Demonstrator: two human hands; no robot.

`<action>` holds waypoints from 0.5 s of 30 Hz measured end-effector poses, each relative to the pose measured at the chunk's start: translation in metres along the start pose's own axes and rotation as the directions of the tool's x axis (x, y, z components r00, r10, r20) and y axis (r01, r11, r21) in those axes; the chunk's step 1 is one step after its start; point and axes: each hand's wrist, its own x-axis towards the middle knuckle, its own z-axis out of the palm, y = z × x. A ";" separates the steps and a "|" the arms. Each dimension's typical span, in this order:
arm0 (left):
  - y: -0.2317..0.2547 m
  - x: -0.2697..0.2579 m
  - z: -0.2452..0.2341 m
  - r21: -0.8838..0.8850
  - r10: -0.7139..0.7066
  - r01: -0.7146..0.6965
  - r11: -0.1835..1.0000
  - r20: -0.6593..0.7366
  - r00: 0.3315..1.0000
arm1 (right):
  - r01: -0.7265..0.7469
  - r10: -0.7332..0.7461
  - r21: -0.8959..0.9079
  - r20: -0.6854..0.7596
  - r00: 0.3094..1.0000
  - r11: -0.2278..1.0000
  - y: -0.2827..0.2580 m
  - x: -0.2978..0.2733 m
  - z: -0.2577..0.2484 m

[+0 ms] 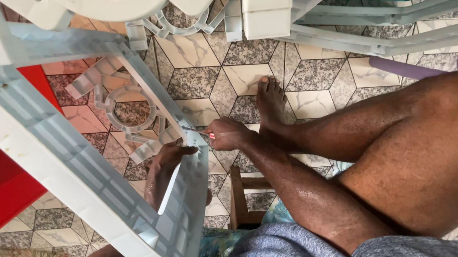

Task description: The person sits on the floor and assembles white plastic frames using a screwdriver. They align the frame pieces, insert screws, and tighten them to join the components together. The person handles multiple frame sections and a stack of similar frames nearby.

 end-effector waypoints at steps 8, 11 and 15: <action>-0.053 0.056 -0.012 -0.067 0.144 -0.142 0.988 0.021 0.989 | -0.172 0.135 0.189 0.194 0.972 0.967 0.003 -0.011 -0.006; -0.073 0.071 -0.015 -0.085 0.190 -0.187 0.979 0.031 0.981 | -0.178 0.143 0.191 0.180 0.973 0.965 0.008 -0.008 0.001; -0.087 0.104 -0.020 -0.105 0.257 -0.249 0.963 0.062 0.965 | 0.089 -0.089 0.040 -0.001 0.996 0.995 0.016 0.004 0.014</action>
